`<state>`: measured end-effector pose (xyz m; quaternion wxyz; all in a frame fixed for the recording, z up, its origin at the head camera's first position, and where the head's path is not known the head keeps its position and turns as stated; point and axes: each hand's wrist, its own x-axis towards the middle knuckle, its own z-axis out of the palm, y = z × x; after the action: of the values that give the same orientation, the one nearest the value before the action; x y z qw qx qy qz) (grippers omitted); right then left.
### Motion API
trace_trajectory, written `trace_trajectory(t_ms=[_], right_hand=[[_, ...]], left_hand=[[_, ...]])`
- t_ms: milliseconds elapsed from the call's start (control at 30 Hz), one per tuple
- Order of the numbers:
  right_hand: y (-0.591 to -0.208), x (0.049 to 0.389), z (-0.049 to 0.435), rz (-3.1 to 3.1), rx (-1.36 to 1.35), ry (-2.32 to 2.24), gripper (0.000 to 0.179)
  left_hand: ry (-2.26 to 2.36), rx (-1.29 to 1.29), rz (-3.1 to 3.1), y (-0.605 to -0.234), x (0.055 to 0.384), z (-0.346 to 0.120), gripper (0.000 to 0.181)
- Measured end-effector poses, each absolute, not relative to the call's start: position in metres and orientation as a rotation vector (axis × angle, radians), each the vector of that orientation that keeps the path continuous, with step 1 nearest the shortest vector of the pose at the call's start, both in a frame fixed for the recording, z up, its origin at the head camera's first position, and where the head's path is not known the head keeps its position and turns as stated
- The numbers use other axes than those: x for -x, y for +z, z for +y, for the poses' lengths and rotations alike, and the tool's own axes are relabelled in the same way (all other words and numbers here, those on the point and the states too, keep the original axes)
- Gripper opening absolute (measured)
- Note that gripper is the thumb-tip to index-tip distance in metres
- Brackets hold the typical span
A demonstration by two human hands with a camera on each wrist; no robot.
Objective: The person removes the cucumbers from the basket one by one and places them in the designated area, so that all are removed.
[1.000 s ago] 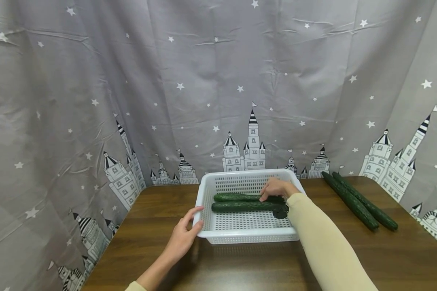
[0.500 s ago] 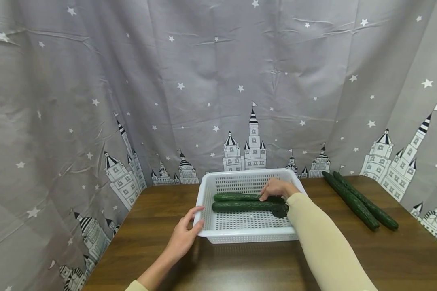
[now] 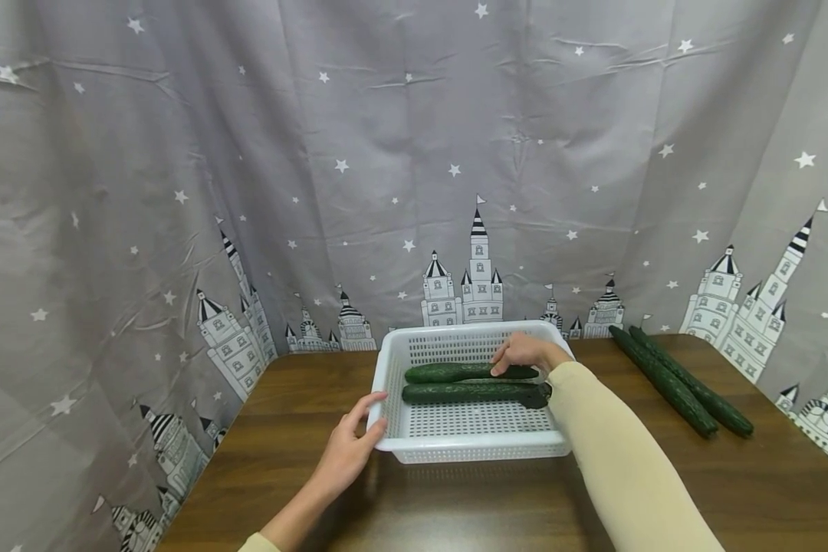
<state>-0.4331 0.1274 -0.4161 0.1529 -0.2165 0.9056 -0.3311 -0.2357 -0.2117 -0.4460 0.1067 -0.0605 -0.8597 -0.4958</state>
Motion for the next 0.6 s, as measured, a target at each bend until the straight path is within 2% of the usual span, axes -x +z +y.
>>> trace_trajectory(t_ms=[600], right_hand=[[-0.389,0.427,0.132,2.528,0.615,-1.077,0.029]], left_hand=[[-1.427,0.19,-2.524,-0.449,0.237,-0.213,0.041]])
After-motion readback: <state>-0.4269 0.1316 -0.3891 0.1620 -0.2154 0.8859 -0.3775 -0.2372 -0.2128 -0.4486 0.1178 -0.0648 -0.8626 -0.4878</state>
